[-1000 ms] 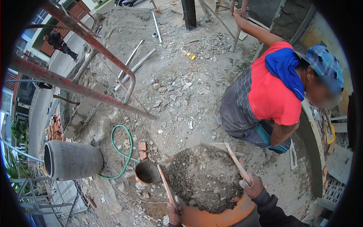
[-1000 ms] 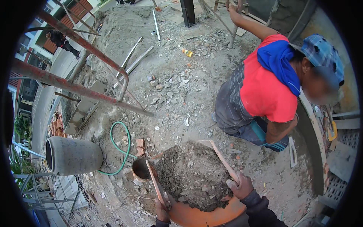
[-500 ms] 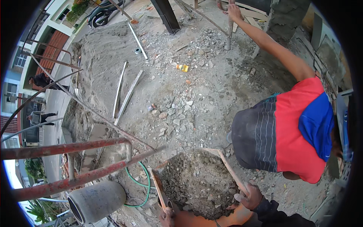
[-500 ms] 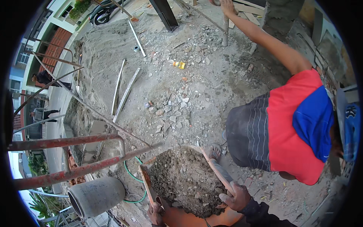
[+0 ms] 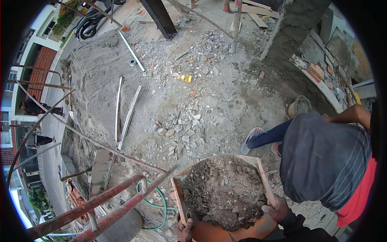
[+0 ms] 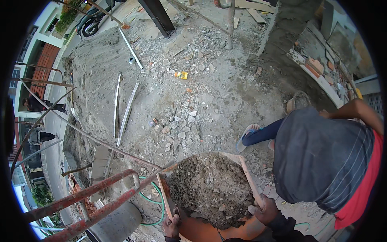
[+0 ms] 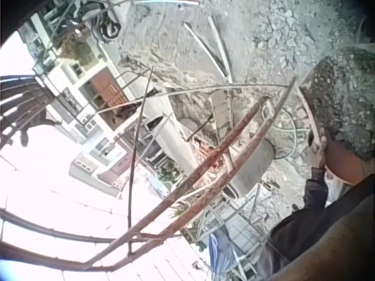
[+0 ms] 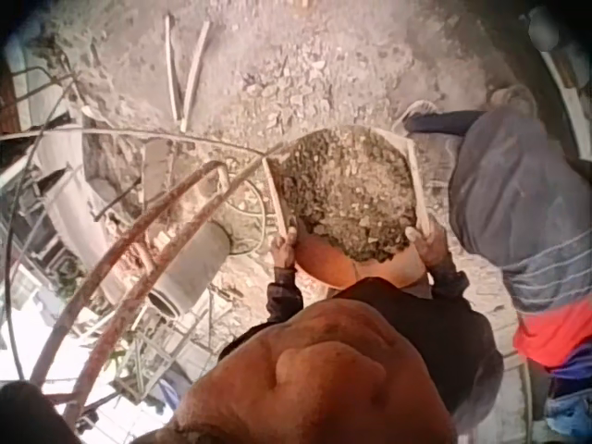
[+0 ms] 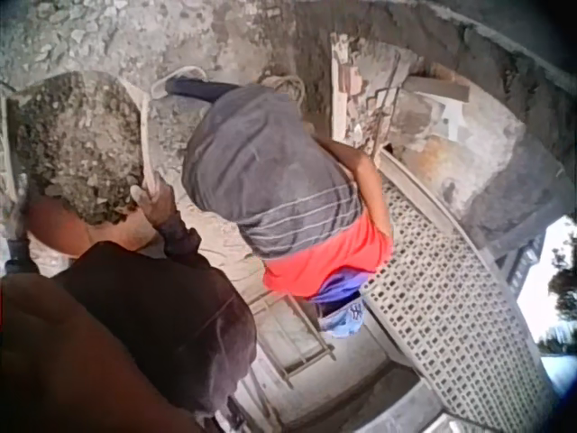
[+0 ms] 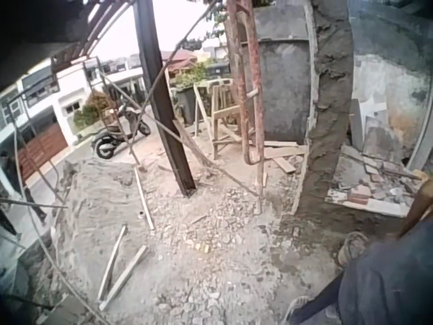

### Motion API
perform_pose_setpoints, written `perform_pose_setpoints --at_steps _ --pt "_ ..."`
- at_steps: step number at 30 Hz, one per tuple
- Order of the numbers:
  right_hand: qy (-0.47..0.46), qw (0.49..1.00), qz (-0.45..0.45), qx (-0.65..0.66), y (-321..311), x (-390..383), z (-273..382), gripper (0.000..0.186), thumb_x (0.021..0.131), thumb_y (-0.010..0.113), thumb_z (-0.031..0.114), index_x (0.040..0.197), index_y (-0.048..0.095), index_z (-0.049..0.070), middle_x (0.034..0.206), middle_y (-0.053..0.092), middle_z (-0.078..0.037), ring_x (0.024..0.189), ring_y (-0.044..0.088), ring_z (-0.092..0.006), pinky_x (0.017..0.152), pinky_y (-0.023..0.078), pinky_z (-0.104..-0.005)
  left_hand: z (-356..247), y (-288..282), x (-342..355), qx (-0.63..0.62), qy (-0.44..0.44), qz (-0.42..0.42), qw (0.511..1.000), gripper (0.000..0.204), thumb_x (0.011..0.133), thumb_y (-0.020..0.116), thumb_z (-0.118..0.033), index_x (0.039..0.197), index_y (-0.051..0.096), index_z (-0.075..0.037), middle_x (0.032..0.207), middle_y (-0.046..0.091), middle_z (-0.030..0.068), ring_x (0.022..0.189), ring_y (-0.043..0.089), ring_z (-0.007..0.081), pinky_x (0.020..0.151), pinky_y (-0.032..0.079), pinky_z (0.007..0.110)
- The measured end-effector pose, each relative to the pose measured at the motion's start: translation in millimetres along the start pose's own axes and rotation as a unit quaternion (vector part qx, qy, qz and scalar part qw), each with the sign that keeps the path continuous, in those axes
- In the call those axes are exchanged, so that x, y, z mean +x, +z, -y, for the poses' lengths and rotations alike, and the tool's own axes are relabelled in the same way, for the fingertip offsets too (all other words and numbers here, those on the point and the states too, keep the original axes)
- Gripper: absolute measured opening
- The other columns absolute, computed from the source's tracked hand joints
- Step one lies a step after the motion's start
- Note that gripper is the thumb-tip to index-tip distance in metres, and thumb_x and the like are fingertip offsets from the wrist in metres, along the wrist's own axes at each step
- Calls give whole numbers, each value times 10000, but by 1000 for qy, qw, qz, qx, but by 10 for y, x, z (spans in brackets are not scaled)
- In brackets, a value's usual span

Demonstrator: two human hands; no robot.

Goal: The person smooths mortar on a low wall using a float, carries a pan filled with mortar across the work area, and applies fresh mortar from a bucket onto the wall with a trowel before smoothing it with a float.

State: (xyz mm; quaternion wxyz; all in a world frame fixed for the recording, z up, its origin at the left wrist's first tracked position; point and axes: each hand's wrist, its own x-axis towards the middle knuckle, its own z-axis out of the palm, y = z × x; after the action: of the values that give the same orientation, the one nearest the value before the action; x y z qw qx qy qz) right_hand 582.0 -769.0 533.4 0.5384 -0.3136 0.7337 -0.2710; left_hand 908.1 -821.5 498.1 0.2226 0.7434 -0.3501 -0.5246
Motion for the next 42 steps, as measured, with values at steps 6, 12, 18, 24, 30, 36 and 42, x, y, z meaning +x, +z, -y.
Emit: perform_pose_setpoints --at_steps 6,12,18,24,30,36,42 --pt "-39 995 16 -93 607 -514 -9 360 664 612 340 717 442 26 497 435 -86 444 463 -233 451 367 -331 410 -611 -382 -18 13 13 1000 271 728 588 -255 778 526 4 583 483 -7 502 427 67 453 336 207" --pt "-80 977 63 -186 1602 -1097 -241 417 659 611 327 836 468 -23 521 471 -114 505 517 -279 483 400 -345 1430 -1598 -932 -62 -38 -34 997 277 752 553 -302 756 497 -30 593 471 -4 511 421 63 452 327 210" --pt "-244 924 135 -262 2755 -1602 69 397 668 615 302 840 486 -31 643 499 -144 599 513 -314 543 401 -348 2379 -2673 -1764 -103 -146 -124 976 310 749 566 -317 787 510 -14 608 491 10 537 425 69 468 347 236" --pt "-313 882 200 -288 3603 -2001 222 406 670 612 278 872 480 -48 697 525 -186 681 532 -348 586 409 -370 3134 -3027 -2403 -211 -63 -239 946 294 746 578 -293 792 498 -14 601 478 -11 526 423 58 470 353 215" --pt "-358 776 330 -400 4527 -2725 406 387 678 603 259 876 473 -46 671 526 -199 655 522 -376 564 414 -393 3925 -3072 -3352 -338 -88 -324 879 241 766 545 -219 842 457 -9 656 478 3 565 439 75 507 369 218" --pt "-402 625 481 -466 5592 -3588 488 331 707 557 236 883 430 -14 628 513 -156 602 511 -347 536 403 -411 4128 -3001 -4305 -536 -131 -466 692 80 689 481 -44 762 446 -41 619 437 13 519 417 95 481 340 226" --pt "-414 465 615 -484 6761 -4333 97 412 750 478 257 1035 373 -21 815 519 -221 745 511 -361 638 416 -425 4407 -3044 -4861 -615 -154 -579 513 26 731 435 -47 749 416 -43 573 389 5 487 388 101 462 331 232"
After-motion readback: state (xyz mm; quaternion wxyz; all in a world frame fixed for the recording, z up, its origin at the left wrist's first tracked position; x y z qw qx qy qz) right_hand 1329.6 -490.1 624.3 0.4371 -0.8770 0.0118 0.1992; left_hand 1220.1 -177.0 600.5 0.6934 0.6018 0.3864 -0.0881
